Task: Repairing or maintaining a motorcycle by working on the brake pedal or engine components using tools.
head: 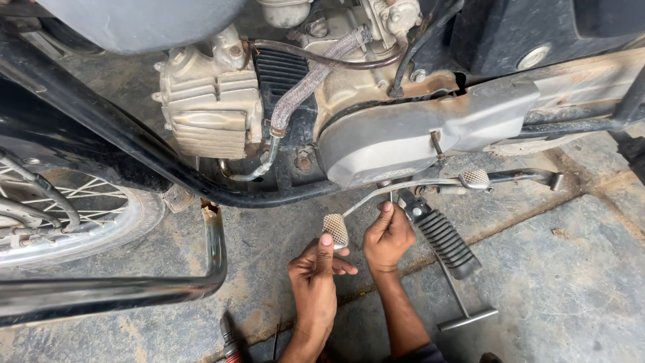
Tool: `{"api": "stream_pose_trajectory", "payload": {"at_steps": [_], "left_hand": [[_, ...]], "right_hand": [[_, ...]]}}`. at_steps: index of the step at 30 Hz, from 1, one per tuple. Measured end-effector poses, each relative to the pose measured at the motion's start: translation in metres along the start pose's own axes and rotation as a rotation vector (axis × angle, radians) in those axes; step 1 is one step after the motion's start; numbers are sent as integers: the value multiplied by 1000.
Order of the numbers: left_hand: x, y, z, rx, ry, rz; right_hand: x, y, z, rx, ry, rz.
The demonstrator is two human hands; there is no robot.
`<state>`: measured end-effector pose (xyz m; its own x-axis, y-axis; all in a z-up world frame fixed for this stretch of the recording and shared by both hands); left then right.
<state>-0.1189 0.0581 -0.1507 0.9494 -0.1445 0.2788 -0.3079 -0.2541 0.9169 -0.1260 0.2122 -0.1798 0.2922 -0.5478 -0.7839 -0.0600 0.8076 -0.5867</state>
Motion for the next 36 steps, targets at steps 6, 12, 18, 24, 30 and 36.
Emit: {"api": "stream_pose_trajectory", "payload": {"at_steps": [6,12,18,24,30,36], "left_hand": [[-2,2,-3,36,-34,-107],[-1,-4,1,48,-30,-160],[1,-2,3,13,-17,-157],[-2,-8,5,71,-39,-162],[4,-2,2,36,-1,-53],[-1,-6,0,72,-6,-39]], "right_hand": [[39,67,-107,-223,273,-58],[6,-3,-25,-346,46,30],[-12,-26,41,10,-184,-243],[-24,-50,47,-48,-80,-94],[-5,-13,28,133,-102,99],[39,55,-47,-64,-1,-110]]}}
Point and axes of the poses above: each hand's wrist, its own x-axis away from the middle knuckle, its own z-axis out of the back of the hand, y = z × x, the point moved 3 cm from there along -x, towards the middle knuckle, and after that the axes turned 6 degrees about z, right-handed, at the moved point
